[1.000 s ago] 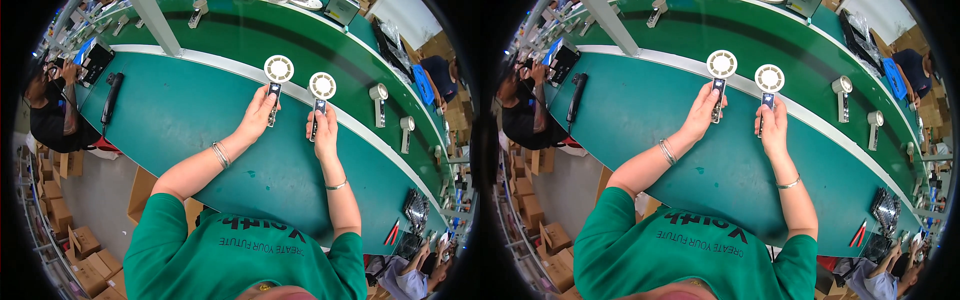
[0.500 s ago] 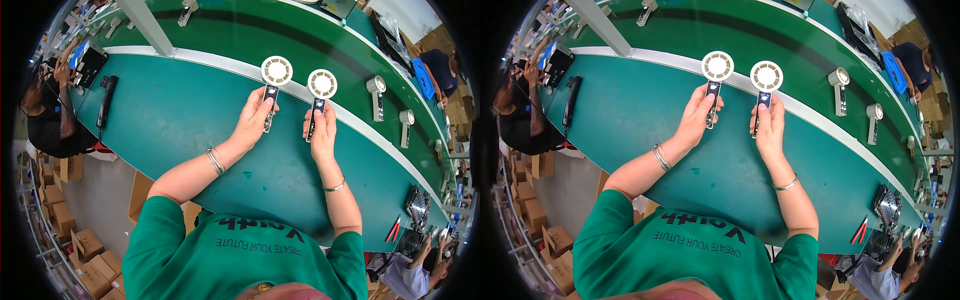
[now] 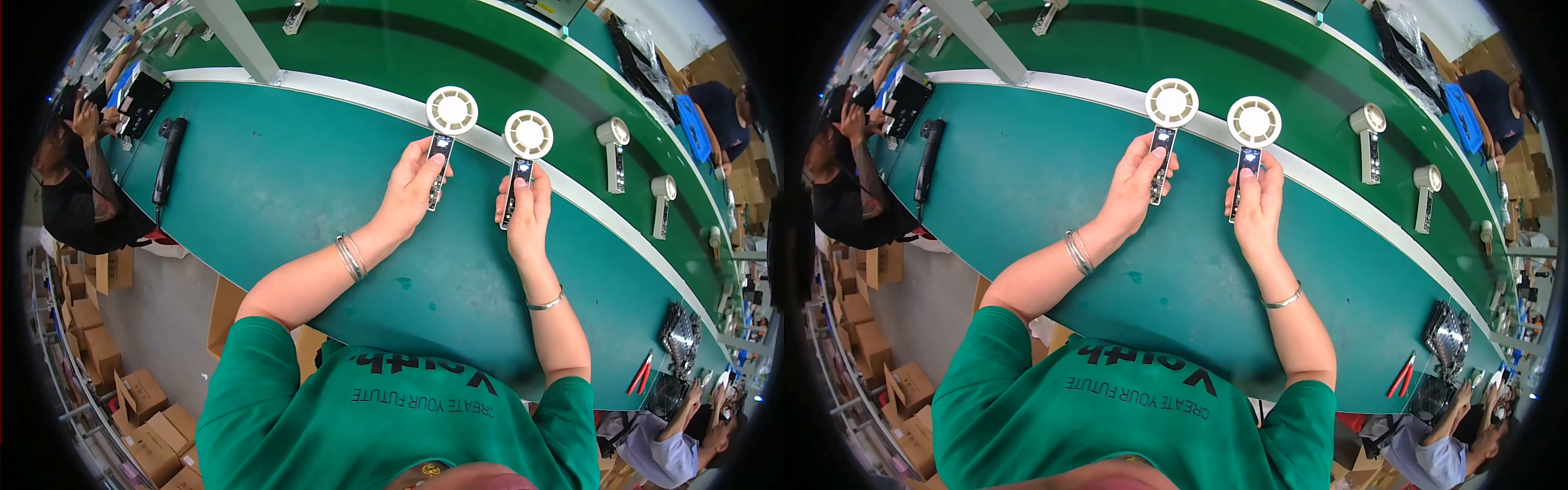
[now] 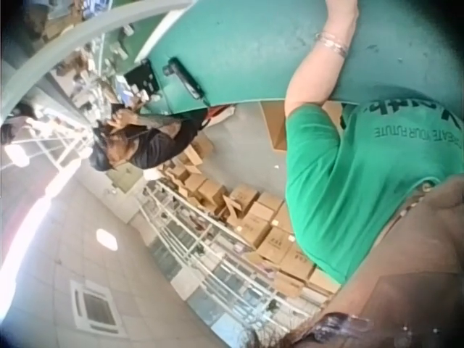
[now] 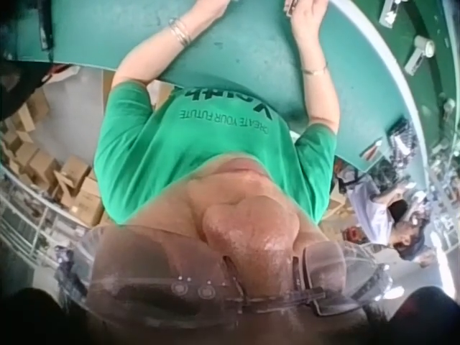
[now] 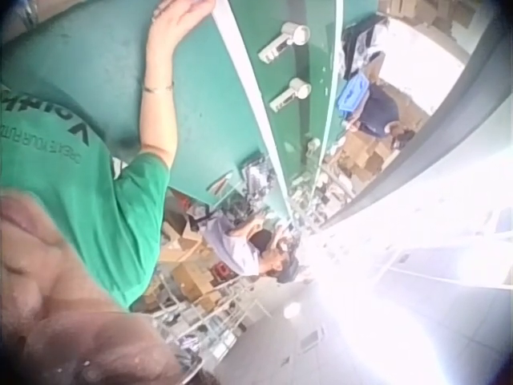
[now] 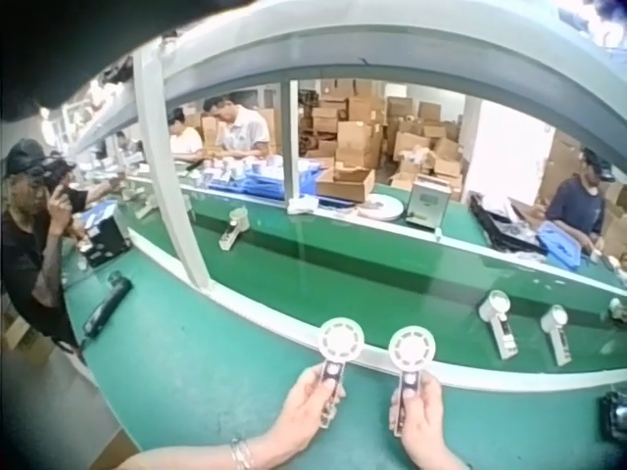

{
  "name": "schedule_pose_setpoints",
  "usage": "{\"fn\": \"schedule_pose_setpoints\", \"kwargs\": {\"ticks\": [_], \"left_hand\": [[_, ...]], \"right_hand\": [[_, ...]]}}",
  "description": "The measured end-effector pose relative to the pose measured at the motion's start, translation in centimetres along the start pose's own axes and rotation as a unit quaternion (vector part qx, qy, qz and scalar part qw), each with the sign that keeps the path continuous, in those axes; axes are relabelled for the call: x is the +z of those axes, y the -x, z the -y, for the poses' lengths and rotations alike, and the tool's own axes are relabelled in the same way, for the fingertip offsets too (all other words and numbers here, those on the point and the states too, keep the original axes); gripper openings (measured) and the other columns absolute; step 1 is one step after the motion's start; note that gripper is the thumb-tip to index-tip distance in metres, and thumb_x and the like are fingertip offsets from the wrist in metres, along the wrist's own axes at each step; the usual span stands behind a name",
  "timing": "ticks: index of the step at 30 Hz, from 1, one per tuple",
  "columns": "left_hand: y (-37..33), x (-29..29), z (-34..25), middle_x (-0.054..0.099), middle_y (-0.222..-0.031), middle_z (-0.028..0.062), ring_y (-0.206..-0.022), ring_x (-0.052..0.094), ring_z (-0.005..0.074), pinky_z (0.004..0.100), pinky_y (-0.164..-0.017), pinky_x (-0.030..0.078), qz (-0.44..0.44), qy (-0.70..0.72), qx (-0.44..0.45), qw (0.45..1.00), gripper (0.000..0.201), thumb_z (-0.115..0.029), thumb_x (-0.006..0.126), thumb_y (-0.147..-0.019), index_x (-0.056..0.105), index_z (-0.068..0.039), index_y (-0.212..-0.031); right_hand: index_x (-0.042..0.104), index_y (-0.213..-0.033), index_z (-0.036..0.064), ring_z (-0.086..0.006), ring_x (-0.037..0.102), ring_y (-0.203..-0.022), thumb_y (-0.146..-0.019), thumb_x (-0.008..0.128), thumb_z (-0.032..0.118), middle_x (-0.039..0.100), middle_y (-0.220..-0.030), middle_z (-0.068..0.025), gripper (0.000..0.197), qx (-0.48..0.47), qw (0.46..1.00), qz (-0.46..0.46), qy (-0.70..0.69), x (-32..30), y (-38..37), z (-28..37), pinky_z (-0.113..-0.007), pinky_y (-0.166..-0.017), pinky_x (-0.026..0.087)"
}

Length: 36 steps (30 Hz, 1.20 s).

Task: The person assembles portable fans by hand at a factory workstation, fitting fan circuit boards into fan housings, then inspecting the completed fans.

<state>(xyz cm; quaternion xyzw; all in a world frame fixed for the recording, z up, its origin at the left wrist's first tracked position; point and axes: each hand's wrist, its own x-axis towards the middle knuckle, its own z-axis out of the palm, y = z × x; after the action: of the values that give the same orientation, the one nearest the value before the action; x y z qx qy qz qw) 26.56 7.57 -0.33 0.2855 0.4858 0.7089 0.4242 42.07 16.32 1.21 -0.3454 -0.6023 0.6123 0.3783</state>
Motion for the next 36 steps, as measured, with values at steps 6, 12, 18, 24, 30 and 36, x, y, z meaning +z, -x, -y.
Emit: {"fn": "schedule_pose_setpoints", "kwargs": {"ticks": [6,12,18,24,30,36], "left_hand": [[0.29,0.01,-0.45,0.054,-0.088,0.0025,-0.075,0.047,0.0052,0.0191,-0.058,0.042,0.008,0.012,0.000,1.000,0.036,-0.024,0.047,-0.095,0.040,-0.004,-0.123],[0.38,-0.04,-0.44,0.054,-0.089,0.0028,-0.077,0.049,0.0062,0.0193,-0.061,0.044,0.016,0.019,0.028,0.999,0.037,-0.024,0.048,-0.094,0.040,-0.004,-0.124],[0.41,-0.22,-0.41,0.055,-0.091,0.0039,-0.079,0.051,0.0077,0.0216,-0.064,0.046,0.025,0.033,0.007,0.999,0.037,-0.024,0.048,-0.094,0.039,-0.004,-0.124],[0.40,-0.34,-0.30,0.054,-0.091,0.0045,-0.081,0.051,0.0084,0.0216,-0.064,0.046,0.025,0.034,0.016,0.999,0.036,-0.023,0.048,-0.094,0.039,-0.004,-0.123],[0.51,-0.23,-0.42,0.054,-0.091,0.0047,-0.080,0.050,0.0082,0.0211,-0.063,0.046,0.024,0.032,0.013,0.999,0.036,-0.023,0.048,-0.094,0.039,-0.004,-0.123],[0.76,-0.23,-0.78,0.054,-0.091,0.0046,-0.079,0.049,0.0072,0.0200,-0.061,0.045,0.028,0.032,0.038,0.998,0.037,-0.022,0.048,-0.093,0.038,-0.004,-0.123]], "right_hand": [[0.034,-0.125,0.0032,-0.0080,0.048,-0.056,-0.095,0.040,0.019,0.053,-0.084,-0.0061,0.035,-0.004,1.000,0.006,-0.021,0.19,0.06,0.03,-0.021,-0.044,0.041],[0.034,-0.127,0.0035,-0.0100,0.050,-0.056,-0.094,0.038,0.017,0.054,-0.084,-0.0072,0.036,-0.005,0.999,0.006,-0.033,0.24,0.28,0.11,-0.023,-0.044,0.043],[0.033,-0.128,0.0036,-0.0103,0.050,-0.056,-0.093,0.036,0.016,0.053,-0.084,-0.0080,0.038,0.003,0.999,0.005,-0.051,0.34,0.24,0.19,-0.023,-0.044,0.043],[0.032,-0.128,0.0032,-0.0105,0.049,-0.056,-0.093,0.034,0.016,0.053,-0.084,-0.0082,0.037,0.001,0.999,0.005,-0.046,0.48,0.21,0.34,-0.023,-0.044,0.043],[0.033,-0.127,0.0032,-0.0107,0.049,-0.056,-0.093,0.034,0.016,0.053,-0.084,-0.0085,0.036,-0.003,0.999,0.005,-0.050,0.55,0.34,0.43,-0.023,-0.044,0.043],[0.034,-0.126,0.0029,-0.0106,0.049,-0.056,-0.093,0.034,0.016,0.053,-0.083,-0.0085,0.035,-0.018,0.999,0.008,-0.037,0.74,0.45,0.49,-0.023,-0.044,0.042]]}}
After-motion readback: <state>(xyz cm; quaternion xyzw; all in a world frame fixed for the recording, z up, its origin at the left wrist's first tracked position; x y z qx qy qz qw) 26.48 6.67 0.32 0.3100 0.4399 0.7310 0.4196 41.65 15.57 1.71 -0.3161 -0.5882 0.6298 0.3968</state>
